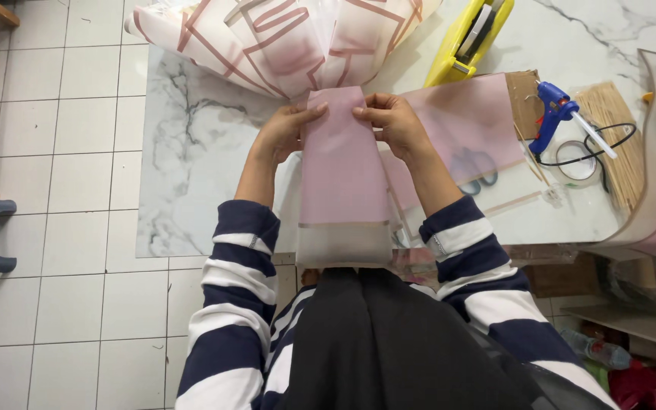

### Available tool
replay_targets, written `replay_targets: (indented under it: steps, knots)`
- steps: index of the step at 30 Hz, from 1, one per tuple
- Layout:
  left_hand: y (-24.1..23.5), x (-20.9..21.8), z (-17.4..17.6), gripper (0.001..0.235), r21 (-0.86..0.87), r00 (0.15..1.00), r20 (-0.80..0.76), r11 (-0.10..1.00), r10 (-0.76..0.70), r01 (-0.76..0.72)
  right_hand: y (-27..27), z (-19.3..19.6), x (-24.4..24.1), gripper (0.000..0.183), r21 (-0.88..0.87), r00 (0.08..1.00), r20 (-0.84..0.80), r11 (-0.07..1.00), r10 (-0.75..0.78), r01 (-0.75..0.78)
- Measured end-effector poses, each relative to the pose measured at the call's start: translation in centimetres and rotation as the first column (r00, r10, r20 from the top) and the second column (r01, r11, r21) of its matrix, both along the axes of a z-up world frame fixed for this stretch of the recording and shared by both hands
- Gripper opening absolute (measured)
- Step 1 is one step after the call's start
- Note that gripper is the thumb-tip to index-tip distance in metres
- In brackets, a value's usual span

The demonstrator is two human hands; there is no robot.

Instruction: The person wraps a large bouquet with pink and clear patterned paper, folding and taping the layers around the base. They cut a sheet of pink paper with scissors and attach it to the bouquet, then secure the wrapping with tape.

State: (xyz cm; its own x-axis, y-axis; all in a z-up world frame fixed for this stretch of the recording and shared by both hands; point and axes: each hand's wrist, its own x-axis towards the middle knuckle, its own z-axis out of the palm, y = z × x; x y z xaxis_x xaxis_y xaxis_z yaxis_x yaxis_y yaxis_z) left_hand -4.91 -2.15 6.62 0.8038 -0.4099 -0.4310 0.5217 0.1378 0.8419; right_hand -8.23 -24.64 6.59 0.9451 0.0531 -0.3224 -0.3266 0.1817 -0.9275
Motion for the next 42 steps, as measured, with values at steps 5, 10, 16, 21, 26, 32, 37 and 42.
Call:
replay_targets:
  steps: [5,10,16,21,26,32,37,42]
  knots:
    - [-0.6,0.9,-3.1,0.028,-0.041,0.997,0.02,0.996,0.08,-0.079,0.8,0.5,0.3,0.013,-0.068,1.0,-0.007,0.998,-0.011,0.011]
    - [0.6,2.3,-5.1,0.026,0.023,0.989,0.017,0.989,0.144,-0.144,0.6,-3.9,4.0,0.019,-0.18,0.997,0.077,0.984,-0.002,0.015]
    - [2.9,3.5,-8.3,0.021,0.098,0.96,0.055,0.955,0.274,-0.278,2.4,-8.5,8.6,0.026,-0.591,0.979,0.202,0.799,0.013,0.112]
    - [2.9,3.9,-10.3,0.031,0.04,0.918,-0.02,0.918,0.396,-0.395,4.3,-5.7,7.2,0.02,-0.751,0.975,0.218,0.632,-0.038,0.193]
    - [3.6,4.8,-13.6,0.036,0.055,0.938,-0.082,0.941,0.336,-0.333,4.8,-4.3,6.8,0.019,-0.772,0.981,0.184,0.609,-0.059,0.181]
    - [3.7,4.8,-11.9,0.023,0.107,0.949,-0.037,0.946,0.312,-0.307,4.7,-3.3,6.5,0.017,-0.777,0.981,0.186,0.605,-0.049,0.178]
    - [3.1,5.5,-13.2,0.017,0.084,0.926,0.054,0.922,0.375,-0.378,4.4,-4.4,7.2,0.014,-0.783,0.979,0.202,0.595,-0.031,0.181]
    - [2.3,6.7,-16.0,0.022,0.229,0.894,0.209,0.869,0.395,-0.438,4.3,-4.6,7.2,0.013,-0.784,0.98,0.191,0.593,-0.046,0.181]
